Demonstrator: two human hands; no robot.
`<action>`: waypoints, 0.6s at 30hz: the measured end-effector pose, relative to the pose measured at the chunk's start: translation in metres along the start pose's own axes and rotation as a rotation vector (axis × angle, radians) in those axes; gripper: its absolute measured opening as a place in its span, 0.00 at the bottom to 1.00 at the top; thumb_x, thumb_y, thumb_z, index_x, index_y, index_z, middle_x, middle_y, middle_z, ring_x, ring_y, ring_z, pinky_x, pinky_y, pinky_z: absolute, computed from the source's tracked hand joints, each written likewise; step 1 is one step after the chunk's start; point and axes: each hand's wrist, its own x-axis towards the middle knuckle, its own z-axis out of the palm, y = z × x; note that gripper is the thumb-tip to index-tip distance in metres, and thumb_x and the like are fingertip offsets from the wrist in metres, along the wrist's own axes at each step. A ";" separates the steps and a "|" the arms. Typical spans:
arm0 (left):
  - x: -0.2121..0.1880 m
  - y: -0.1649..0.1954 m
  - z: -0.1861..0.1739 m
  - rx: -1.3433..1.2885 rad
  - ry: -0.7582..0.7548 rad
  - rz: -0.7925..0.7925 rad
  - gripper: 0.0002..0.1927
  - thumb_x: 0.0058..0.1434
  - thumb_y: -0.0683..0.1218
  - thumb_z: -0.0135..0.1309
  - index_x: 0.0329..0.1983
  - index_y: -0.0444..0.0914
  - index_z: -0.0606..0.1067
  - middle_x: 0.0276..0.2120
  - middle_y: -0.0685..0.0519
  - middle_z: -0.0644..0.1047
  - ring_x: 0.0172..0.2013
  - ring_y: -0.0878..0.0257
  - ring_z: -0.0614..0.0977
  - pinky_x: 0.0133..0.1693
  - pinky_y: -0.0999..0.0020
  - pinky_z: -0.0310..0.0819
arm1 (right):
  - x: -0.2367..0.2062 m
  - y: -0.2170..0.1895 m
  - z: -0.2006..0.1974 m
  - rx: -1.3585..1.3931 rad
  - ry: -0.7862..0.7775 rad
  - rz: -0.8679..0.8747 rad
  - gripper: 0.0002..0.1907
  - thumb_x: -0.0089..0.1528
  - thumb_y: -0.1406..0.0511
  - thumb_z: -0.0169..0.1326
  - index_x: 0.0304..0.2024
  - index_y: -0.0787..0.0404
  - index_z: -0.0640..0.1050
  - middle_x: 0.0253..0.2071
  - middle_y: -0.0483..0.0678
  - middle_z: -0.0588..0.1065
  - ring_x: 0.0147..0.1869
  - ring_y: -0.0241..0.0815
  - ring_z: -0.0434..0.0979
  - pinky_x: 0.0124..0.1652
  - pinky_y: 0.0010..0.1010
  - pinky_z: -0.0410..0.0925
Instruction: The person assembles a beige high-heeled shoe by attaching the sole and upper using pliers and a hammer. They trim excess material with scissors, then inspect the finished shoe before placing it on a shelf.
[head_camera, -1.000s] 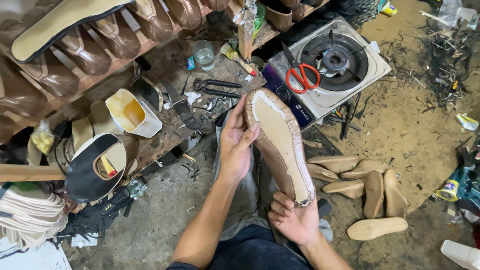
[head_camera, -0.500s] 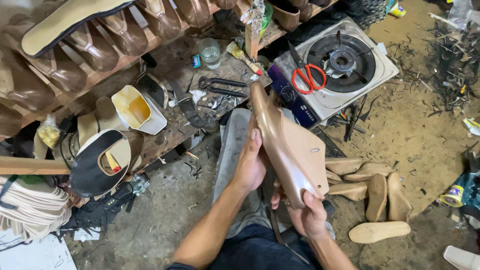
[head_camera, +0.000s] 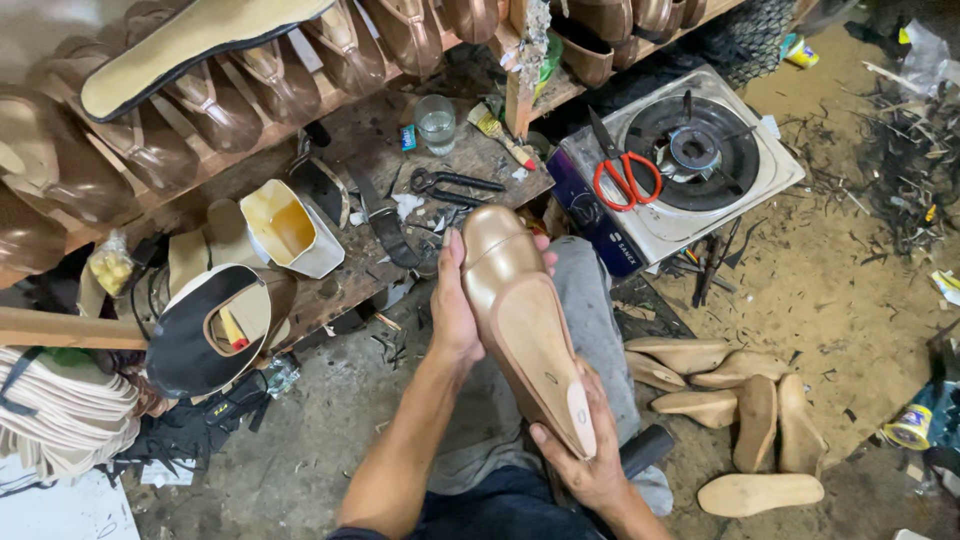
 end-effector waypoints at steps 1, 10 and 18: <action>-0.001 -0.002 -0.009 -0.008 0.020 -0.017 0.40 0.74 0.68 0.27 0.65 0.29 0.66 0.53 0.36 0.78 0.51 0.44 0.82 0.52 0.49 0.78 | 0.002 -0.001 0.002 -0.006 -0.006 -0.026 0.43 0.55 0.69 0.65 0.69 0.71 0.60 0.69 0.65 0.63 0.73 0.62 0.64 0.68 0.46 0.57; 0.004 -0.041 -0.073 0.125 0.362 0.138 0.31 0.71 0.56 0.40 0.71 0.35 0.60 0.72 0.54 0.63 0.71 0.64 0.63 0.70 0.65 0.54 | 0.001 0.027 0.019 0.090 0.058 -0.054 0.44 0.57 0.70 0.64 0.71 0.73 0.57 0.67 0.65 0.64 0.72 0.58 0.65 0.68 0.44 0.59; -0.062 -0.004 0.018 0.656 -0.138 0.108 0.50 0.68 0.58 0.55 0.79 0.30 0.44 0.76 0.39 0.56 0.76 0.50 0.56 0.73 0.59 0.48 | 0.070 0.027 0.008 0.105 0.218 -0.018 0.39 0.63 0.62 0.58 0.71 0.72 0.60 0.63 0.56 0.72 0.64 0.46 0.74 0.65 0.35 0.66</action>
